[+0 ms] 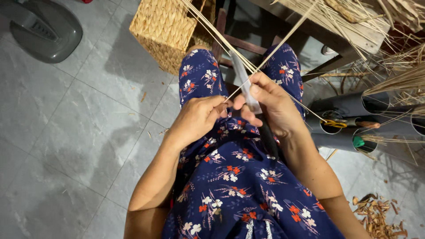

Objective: The person sits and repeatedly shaves thin bamboo strips using a knife. They hold each strip with the left hand and draw the knife along its length with the right hand, then place the finished strip on a nearby table. The process is repeated for multiple strips.

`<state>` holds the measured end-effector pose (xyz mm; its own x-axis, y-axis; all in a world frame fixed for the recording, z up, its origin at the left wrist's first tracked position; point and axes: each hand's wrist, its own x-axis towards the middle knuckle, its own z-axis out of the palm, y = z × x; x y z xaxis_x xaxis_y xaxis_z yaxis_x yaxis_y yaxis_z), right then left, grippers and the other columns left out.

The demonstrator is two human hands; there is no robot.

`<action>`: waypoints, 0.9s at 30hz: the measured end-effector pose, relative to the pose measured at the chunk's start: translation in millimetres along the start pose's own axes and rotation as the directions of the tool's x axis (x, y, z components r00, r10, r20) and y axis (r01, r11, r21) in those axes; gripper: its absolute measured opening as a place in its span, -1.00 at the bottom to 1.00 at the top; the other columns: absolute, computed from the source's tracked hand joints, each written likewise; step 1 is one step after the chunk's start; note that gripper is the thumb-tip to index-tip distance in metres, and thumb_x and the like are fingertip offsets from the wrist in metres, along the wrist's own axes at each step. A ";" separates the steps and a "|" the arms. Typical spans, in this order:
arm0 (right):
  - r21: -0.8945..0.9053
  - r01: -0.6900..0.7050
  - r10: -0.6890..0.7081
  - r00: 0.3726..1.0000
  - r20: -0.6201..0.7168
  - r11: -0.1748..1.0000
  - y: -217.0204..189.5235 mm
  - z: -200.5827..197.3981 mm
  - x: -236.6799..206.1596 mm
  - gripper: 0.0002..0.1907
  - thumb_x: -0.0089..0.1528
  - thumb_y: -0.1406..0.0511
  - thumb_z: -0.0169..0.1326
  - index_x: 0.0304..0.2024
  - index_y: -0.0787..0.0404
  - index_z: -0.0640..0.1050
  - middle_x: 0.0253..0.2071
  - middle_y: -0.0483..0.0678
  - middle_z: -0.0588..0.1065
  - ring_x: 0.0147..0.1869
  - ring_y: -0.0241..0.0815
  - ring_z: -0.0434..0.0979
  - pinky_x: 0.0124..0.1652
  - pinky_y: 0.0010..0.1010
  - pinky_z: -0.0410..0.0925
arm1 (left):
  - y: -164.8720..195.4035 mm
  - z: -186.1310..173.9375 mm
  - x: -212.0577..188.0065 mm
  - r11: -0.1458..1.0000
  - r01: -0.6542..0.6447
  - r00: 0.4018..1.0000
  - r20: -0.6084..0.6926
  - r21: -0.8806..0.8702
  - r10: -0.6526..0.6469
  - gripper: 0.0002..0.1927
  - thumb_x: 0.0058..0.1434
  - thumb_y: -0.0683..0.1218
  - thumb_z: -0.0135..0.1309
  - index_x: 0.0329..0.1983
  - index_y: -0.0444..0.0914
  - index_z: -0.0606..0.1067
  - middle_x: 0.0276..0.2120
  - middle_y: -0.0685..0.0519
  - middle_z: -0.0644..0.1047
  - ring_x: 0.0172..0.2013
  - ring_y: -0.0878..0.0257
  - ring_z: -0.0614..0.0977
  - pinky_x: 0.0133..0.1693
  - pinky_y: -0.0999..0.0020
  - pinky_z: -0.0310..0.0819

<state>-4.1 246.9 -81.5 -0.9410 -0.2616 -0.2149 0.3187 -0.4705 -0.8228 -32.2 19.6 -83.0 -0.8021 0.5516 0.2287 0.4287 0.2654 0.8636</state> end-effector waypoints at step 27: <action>0.023 0.004 -0.004 1.000 0.029 1.000 5.5 -0.9 1.4 -0.78 0.43 0.24 -0.01 0.02 0.24 0.37 -0.25 0.18 0.55 -0.48 -0.21 0.47 -0.60 -0.54 0.22 | -6.6 -4.0 -0.3 0.998 0.055 0.997 0.058 0.007 -0.055 -0.88 0.30 -0.19 0.01 -0.18 -0.27 0.55 -0.38 -0.06 0.64 -0.40 0.05 0.71 -0.34 0.21 0.55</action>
<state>-3.8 244.8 -86.8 -0.9386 -0.2838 -0.1961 0.3178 -0.4905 -0.8114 -36.4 14.5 -86.9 -0.7989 0.5814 0.1540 0.3871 0.3011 0.8715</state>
